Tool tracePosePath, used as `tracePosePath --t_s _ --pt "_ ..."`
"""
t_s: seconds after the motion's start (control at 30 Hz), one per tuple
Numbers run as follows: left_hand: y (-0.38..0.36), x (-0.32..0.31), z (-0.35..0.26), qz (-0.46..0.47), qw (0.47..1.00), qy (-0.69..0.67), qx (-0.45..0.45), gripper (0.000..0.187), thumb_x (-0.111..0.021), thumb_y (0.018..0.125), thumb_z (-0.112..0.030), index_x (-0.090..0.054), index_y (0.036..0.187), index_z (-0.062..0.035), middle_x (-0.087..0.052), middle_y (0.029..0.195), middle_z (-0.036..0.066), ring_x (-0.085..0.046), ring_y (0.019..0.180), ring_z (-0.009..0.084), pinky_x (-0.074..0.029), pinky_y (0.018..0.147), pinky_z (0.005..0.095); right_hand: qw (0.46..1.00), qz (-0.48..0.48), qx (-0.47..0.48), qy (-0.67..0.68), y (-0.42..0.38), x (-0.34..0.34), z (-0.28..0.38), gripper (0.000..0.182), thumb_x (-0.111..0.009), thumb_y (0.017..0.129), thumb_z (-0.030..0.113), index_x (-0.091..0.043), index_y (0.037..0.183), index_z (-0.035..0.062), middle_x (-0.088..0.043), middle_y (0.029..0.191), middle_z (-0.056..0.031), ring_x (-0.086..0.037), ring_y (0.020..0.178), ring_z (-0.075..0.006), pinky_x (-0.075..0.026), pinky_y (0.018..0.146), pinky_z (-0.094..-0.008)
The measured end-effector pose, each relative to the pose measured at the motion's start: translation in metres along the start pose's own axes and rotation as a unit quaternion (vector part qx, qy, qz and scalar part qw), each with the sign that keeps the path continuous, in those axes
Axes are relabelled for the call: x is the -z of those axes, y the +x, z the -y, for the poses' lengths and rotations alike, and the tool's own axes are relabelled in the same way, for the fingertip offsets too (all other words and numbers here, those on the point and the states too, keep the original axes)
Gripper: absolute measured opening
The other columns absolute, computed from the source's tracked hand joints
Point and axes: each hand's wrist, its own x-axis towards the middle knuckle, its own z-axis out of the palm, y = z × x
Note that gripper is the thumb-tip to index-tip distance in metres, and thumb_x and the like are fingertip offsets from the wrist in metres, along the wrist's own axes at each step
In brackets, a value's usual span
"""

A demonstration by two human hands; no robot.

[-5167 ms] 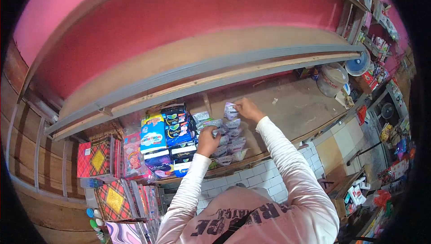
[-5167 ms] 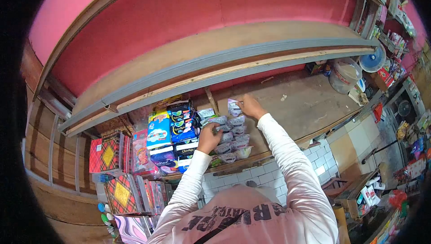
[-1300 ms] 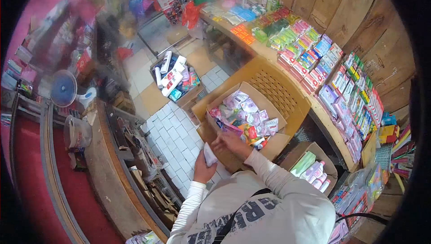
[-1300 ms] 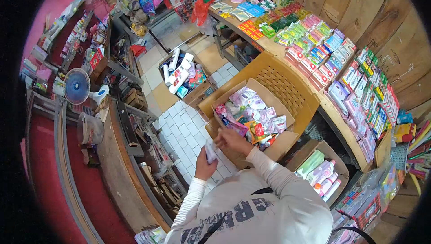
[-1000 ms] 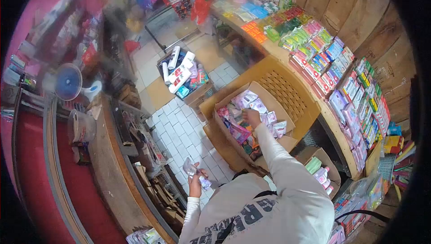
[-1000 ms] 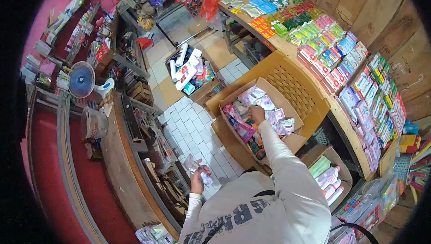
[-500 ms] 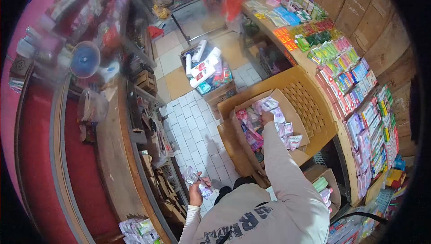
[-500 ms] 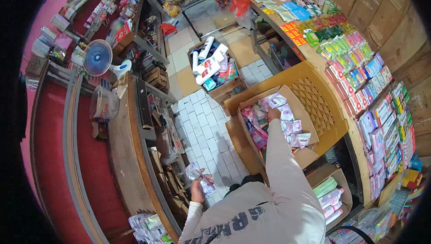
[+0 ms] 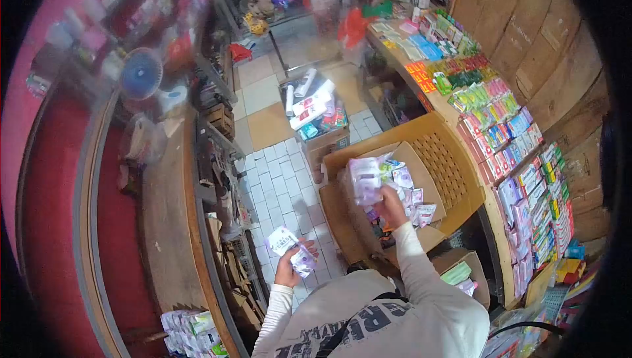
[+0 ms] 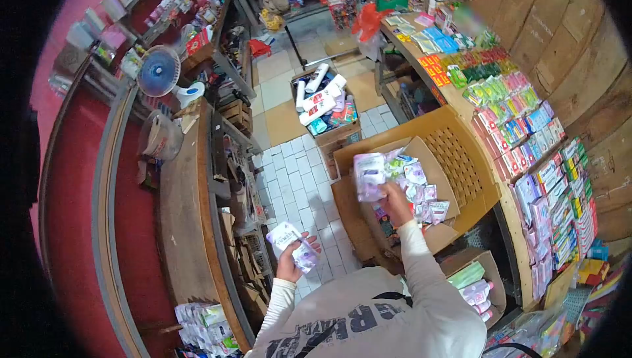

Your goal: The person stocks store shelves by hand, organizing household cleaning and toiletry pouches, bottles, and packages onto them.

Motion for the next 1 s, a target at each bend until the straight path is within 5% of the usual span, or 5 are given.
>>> tracePosePath --t_s 0.1,0.2,0.4,0.7,1.0 --pt "-0.007 -0.007 0.000 0.043 0.999 0.018 -0.005 0.052 -0.055 0.093 -0.023 -0.042 0.137 0.0010 -0.057 0.128 0.021 -0.060 0.111 0.0332 -0.049 0.097 0.0469 0.647 0.137 0.445 -0.603 -0.008 -0.019 -0.041 0.020 -0.061 0.089 0.014 -0.068 0.105 0.0044 -0.067 0.093 -0.0051 -0.065 0.095 -0.0189 -0.051 0.083 -0.0356" --pt "-0.036 -0.003 0.000 0.036 0.999 0.013 -0.022 0.050 -0.053 0.097 -0.027 -0.042 0.138 -0.0006 -0.059 0.125 0.021 -0.062 0.107 0.0335 -0.052 0.094 0.0453 0.940 0.300 0.047 -0.157 -0.069 -0.117 -0.058 0.026 -0.058 0.091 0.016 -0.066 0.113 0.0047 -0.066 0.101 0.0027 -0.058 0.088 -0.0085 -0.044 0.081 -0.0247" --pt "-0.134 0.047 -0.010 -0.022 0.987 0.010 -0.156 0.036 -0.063 0.092 -0.016 -0.055 0.125 -0.0039 -0.068 0.108 0.011 -0.069 0.088 0.0219 -0.058 0.071 0.0354 0.840 0.457 -0.051 -0.287 -0.155 -0.202 -0.125 0.026 -0.058 0.093 0.014 -0.066 0.114 0.0002 -0.067 0.098 0.0008 -0.056 0.086 -0.0081 -0.043 0.082 -0.0243" --pt "-0.293 0.151 0.042 -0.207 0.912 0.176 -0.308 0.059 -0.077 0.080 -0.015 -0.051 0.133 -0.0064 -0.065 0.116 0.006 -0.062 0.104 0.0183 -0.051 0.086 0.0338 0.737 0.573 -0.183 -0.308 -0.234 -0.283 -0.208 0.041 -0.066 0.091 0.011 -0.048 0.126 0.0031 -0.066 0.100 -0.0029 -0.062 0.084 -0.0092 -0.053 0.074 -0.0254" --pt "-0.375 0.208 0.087 -0.243 0.903 0.159 -0.316 0.074 -0.082 0.075 -0.015 -0.045 0.139 -0.0066 -0.059 0.124 0.005 -0.056 0.111 0.0160 -0.046 0.094 0.0335 0.435 0.724 -0.268 -0.463 -0.297 -0.358 -0.254 0.029 -0.068 0.092 0.021 -0.067 0.112 -0.0001 -0.070 0.096 -0.0033 -0.065 0.085 -0.0113 -0.057 0.071 -0.0278"
